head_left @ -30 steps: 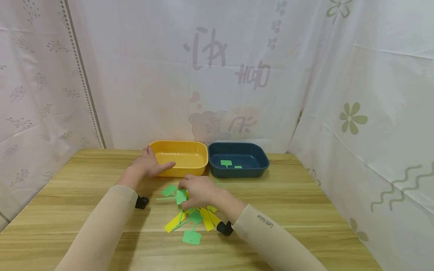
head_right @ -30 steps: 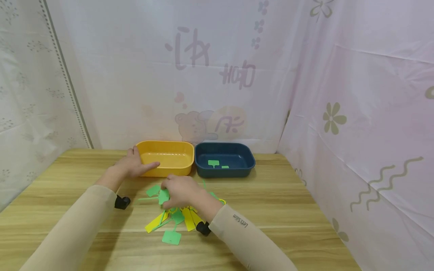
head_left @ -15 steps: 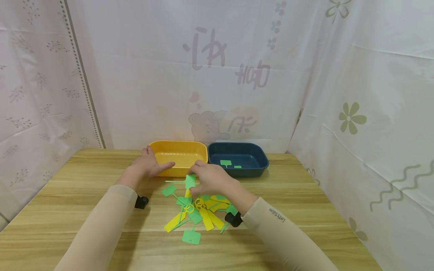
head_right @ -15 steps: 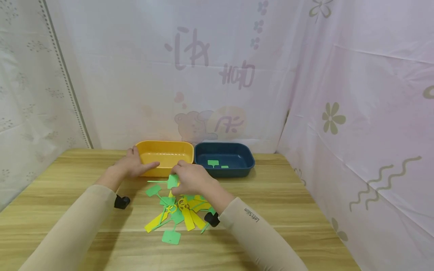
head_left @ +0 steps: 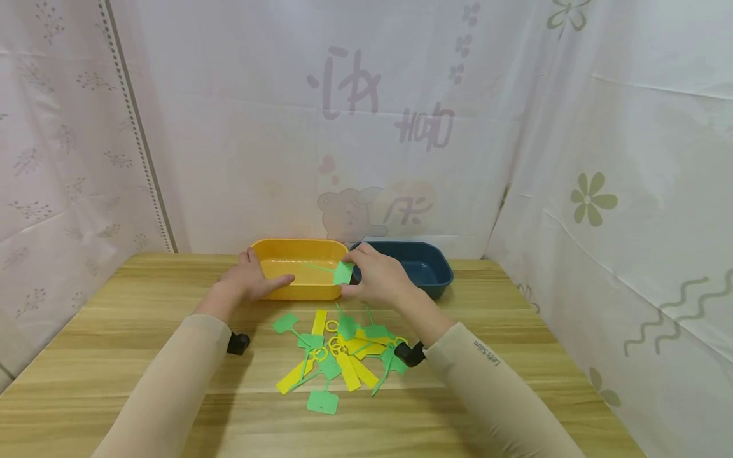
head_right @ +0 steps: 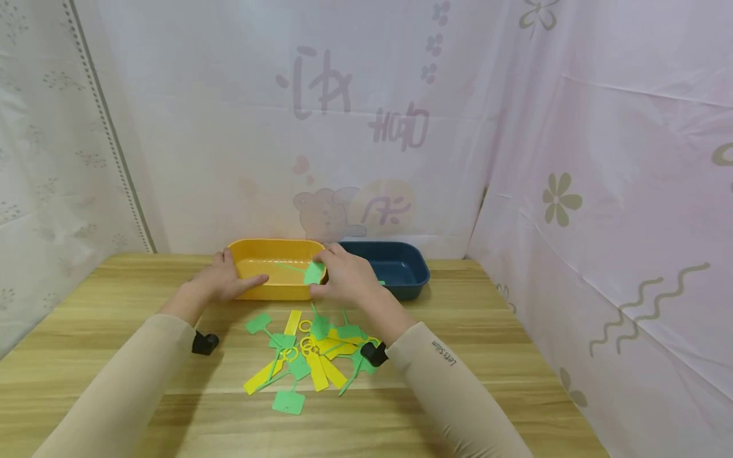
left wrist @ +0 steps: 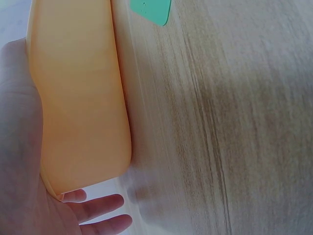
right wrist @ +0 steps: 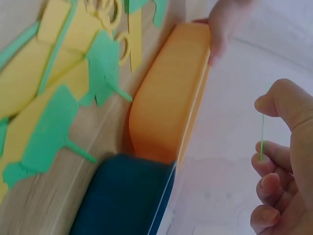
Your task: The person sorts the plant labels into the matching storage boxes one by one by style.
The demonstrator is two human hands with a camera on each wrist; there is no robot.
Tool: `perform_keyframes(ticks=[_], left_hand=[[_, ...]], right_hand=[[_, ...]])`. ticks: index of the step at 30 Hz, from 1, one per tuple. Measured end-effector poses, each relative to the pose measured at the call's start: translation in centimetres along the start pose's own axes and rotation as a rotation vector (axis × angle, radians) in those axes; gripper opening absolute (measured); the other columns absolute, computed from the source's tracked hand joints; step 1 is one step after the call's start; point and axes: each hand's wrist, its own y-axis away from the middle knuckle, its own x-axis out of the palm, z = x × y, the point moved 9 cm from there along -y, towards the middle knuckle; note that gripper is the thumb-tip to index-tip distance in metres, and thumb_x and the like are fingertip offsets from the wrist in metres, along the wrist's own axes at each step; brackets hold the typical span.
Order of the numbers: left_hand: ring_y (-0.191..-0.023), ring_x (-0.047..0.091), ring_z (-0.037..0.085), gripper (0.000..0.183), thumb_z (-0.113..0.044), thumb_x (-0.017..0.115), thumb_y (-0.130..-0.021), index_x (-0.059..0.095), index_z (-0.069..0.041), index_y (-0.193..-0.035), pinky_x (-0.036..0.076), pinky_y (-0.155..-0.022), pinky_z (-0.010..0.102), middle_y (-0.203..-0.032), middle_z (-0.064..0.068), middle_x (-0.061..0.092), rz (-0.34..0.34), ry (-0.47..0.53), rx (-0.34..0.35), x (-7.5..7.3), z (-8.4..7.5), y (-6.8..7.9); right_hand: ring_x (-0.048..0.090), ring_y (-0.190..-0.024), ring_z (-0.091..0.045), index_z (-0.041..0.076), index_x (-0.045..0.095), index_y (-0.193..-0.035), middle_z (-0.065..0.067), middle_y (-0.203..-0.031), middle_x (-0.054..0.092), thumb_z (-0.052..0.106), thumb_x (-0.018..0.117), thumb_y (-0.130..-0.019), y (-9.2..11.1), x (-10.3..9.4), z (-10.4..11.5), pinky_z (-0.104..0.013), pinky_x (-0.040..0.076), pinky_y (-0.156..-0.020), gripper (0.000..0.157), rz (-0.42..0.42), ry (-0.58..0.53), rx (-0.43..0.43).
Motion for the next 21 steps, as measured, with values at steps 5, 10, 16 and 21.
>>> perform_keyframes(ticks=[5, 10, 16, 21], left_hand=[[-0.147, 0.042, 0.068, 0.145, -0.095, 0.042, -0.094, -0.011, 0.020, -0.164, 0.041, -0.122, 0.069, -0.174, 0.046, 0.000, 0.000, 0.006, -0.001, 0.0, -0.2, 0.2], [-0.149, 0.039, 0.068, 0.147, -0.097, 0.041, -0.093, -0.011, 0.020, -0.165, 0.040, -0.123, 0.070, -0.174, 0.046, 0.000, -0.001, 0.006, -0.003, 0.0, -0.2, 0.1], [-0.150, 0.036, 0.069, 0.149, -0.100, 0.038, -0.090, -0.014, 0.019, -0.165, 0.038, -0.124, 0.070, -0.174, 0.045, -0.004, 0.001, 0.000, -0.004, 0.2, 0.0, -0.1], [-0.150, 0.036, 0.069, 0.149, -0.100, 0.038, -0.090, -0.014, 0.018, -0.165, 0.038, -0.123, 0.071, -0.175, 0.045, -0.004, 0.011, 0.002, -0.007, 0.4, 0.1, -0.4]], right_hand=[[0.072, -0.108, -0.030, 0.016, 0.066, -0.147, -0.008, -0.150, 0.061, 0.047, 0.079, -0.098, -0.1, -1.0, -2.1, -0.047, 0.062, -0.091, 0.059, -0.051, -0.018, 0.062], [0.069, -0.125, -0.031, 0.016, 0.065, -0.149, -0.008, -0.154, 0.059, 0.050, 0.077, -0.099, -0.2, -1.2, -4.6, -0.051, 0.060, -0.101, 0.061, -0.075, -0.029, 0.136], [0.068, -0.122, -0.031, 0.016, 0.063, -0.151, -0.009, -0.153, 0.060, 0.050, 0.076, -0.099, -0.1, -1.0, -7.3, -0.052, 0.060, -0.100, 0.064, -0.080, -0.039, 0.207], [0.066, -0.120, -0.030, 0.014, 0.062, -0.152, -0.010, -0.152, 0.058, 0.052, 0.073, -0.099, 0.2, -0.6, -9.7, -0.051, 0.058, -0.100, 0.066, -0.073, -0.036, 0.271]])
